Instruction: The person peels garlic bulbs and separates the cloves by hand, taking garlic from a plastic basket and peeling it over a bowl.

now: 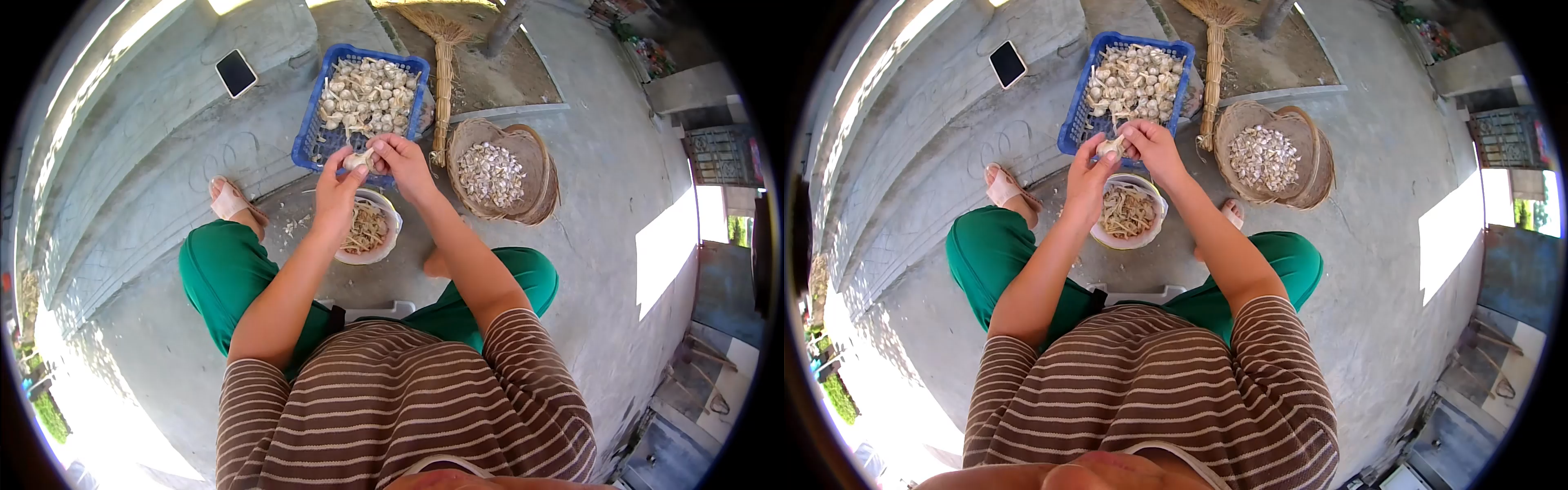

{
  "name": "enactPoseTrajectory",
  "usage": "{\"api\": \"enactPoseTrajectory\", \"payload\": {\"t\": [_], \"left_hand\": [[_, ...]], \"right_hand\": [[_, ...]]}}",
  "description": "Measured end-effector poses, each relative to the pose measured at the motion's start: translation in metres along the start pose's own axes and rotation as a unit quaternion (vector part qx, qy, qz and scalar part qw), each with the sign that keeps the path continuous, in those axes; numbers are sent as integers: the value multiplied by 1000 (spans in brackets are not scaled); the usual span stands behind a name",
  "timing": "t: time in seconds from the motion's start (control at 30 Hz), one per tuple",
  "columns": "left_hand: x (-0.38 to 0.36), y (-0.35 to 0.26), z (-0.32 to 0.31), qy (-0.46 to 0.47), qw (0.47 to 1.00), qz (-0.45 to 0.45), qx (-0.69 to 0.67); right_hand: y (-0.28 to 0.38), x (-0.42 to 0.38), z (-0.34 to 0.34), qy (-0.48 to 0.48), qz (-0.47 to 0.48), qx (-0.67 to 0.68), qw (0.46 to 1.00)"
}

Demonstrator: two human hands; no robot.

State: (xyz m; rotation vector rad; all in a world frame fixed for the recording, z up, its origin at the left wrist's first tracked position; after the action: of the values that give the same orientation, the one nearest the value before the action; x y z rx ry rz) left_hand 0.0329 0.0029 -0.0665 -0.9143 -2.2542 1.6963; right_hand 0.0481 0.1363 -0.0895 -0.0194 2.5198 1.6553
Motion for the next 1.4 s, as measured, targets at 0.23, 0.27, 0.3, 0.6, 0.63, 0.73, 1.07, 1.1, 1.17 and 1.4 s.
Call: {"api": "enactPoseTrajectory", "payload": {"t": [0.23, 0.27, 0.3, 0.6, 0.63, 0.73, 1.07, 1.1, 1.17, 1.4], "left_hand": [[-30, 22, -20, 76, 996, 5, 36], [-37, 28, -21, 81, 996, 10, 37], [-43, 30, -19, 79, 996, 9, 38], [-84, 70, 7, 34, 991, 41, -124], [-89, 75, 10, 30, 991, 39, -128], [-105, 60, 16, 18, 999, -48, -18], [-122, 67, 24, -26, 977, -103, 185], [-122, 65, 22, -21, 977, -123, 174], [-119, 65, 25, -16, 977, -137, 160], [-91, 90, 48, 29, 993, -34, -105]], "right_hand": [[-6, -74, -23, -25, 67, 38, 997], [-10, -82, -23, -48, 81, 43, 995], [-14, -89, -27, -45, 81, 45, 995], [-47, -121, -45, -61, 39, 11, 997], [-50, -125, -49, -57, 35, 8, 998], [-63, -130, -59, -67, 9, 88, 994], [-83, -133, -59, -116, 8, -5, 993], [-81, -131, -59, -114, 16, -36, 993], [-85, -126, -60, -110, 27, -27, 993], [-82, -111, -69, -61, 28, 31, 997]]}}
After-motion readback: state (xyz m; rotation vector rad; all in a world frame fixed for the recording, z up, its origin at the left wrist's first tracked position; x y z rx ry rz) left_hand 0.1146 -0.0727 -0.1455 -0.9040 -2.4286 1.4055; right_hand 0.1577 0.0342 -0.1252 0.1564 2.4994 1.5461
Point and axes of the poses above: each hand's wrist, its own x-axis towards the middle knuckle, its own z-axis out of the back of the hand, y = z × x, the point moved 8 cm from there along x, towards the middle knuckle, and after that the axes turned 12 degrees about y, right-handed, at the moved point
